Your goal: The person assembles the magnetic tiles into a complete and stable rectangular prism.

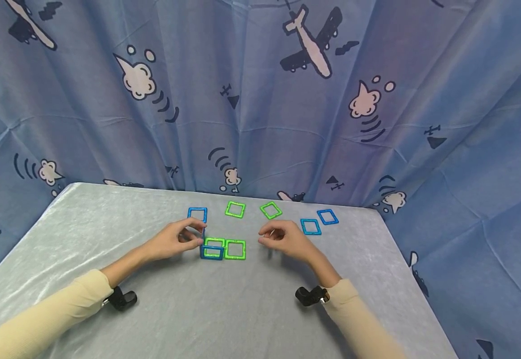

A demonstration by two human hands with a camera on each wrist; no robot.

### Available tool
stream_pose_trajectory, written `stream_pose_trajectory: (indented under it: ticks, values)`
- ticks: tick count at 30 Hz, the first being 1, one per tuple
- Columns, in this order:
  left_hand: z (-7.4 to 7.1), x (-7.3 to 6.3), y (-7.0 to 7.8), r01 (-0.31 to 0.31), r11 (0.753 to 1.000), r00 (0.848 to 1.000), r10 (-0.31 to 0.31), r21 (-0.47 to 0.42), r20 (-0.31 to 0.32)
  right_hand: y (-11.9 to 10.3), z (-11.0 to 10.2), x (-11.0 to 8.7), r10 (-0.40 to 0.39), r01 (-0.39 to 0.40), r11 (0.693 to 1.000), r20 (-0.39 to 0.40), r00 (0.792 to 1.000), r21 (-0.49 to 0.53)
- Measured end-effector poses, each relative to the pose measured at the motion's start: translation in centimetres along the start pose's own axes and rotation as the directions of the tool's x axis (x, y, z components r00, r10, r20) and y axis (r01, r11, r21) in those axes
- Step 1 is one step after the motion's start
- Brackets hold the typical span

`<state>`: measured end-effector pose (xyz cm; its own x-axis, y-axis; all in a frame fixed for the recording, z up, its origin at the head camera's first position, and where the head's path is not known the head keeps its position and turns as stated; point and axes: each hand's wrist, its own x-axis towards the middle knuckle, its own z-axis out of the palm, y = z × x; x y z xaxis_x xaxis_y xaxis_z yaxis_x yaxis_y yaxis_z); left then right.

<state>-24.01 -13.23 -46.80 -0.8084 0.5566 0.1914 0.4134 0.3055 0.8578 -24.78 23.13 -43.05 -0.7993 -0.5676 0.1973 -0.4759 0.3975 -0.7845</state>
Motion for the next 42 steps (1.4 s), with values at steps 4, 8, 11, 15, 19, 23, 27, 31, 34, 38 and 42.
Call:
stream_pose_trajectory:
  ticks: [4,8,11,15,19,23,27,31,34,38,42]
  values:
    - [0.0,0.0,0.1,0.000,1.000,1.000,0.000,-0.002,0.001,0.4,-1.0,-0.8,-0.006,0.006,1.000,-0.003,1.000,-0.006]
    - [0.0,-0.1,0.8,-0.002,1.000,1.000,0.002,-0.002,-0.005,1.0,-1.8,-1.4,-0.008,0.008,1.000,0.001,1.000,-0.022]
    - [0.1,-0.1,1.2,0.004,1.000,1.000,-0.004,-0.002,-0.011,1.5,-2.4,-1.8,0.014,-0.015,0.999,-0.004,1.000,-0.047]
    - [0.3,0.1,0.6,0.012,1.000,1.000,-0.012,0.004,-0.016,2.2,-3.2,-2.5,0.042,-0.043,0.997,-0.009,0.999,-0.071]
    - [0.3,0.1,0.1,0.006,1.000,1.000,-0.006,0.011,-0.011,2.9,-4.0,-3.3,0.045,-0.047,0.992,-0.018,0.999,-0.117]
    - [0.1,0.2,0.1,-0.003,1.000,1.000,0.003,0.004,-0.002,3.6,-4.8,-4.2,0.076,-0.080,0.986,-0.029,0.997,-0.149]
    - [0.1,0.2,0.3,-0.008,1.000,1.000,0.008,-0.001,0.003,4.3,-5.4,-5.0,0.114,-0.117,0.980,-0.034,0.993,-0.158]
    - [0.0,0.2,0.2,-0.007,1.000,1.000,0.007,0.003,0.004,4.9,-5.6,-5.3,0.115,-0.121,0.978,-0.044,0.992,-0.171]
    - [-0.1,0.2,0.1,-0.005,1.000,1.000,0.005,0.009,0.002,5.2,-5.5,-5.2,0.111,-0.119,0.975,-0.052,0.992,-0.190]
    - [-0.2,0.1,0.2,-0.002,1.000,1.000,0.002,0.012,0.002,5.6,-5.3,-4.8,0.117,-0.129,0.968,-0.068,0.991,-0.213]
    - [-0.2,0.0,0.3,0.001,1.000,1.000,-0.001,0.011,0.010,5.8,-5.2,-4.5,0.123,-0.139,0.964,-0.082,0.989,-0.227]
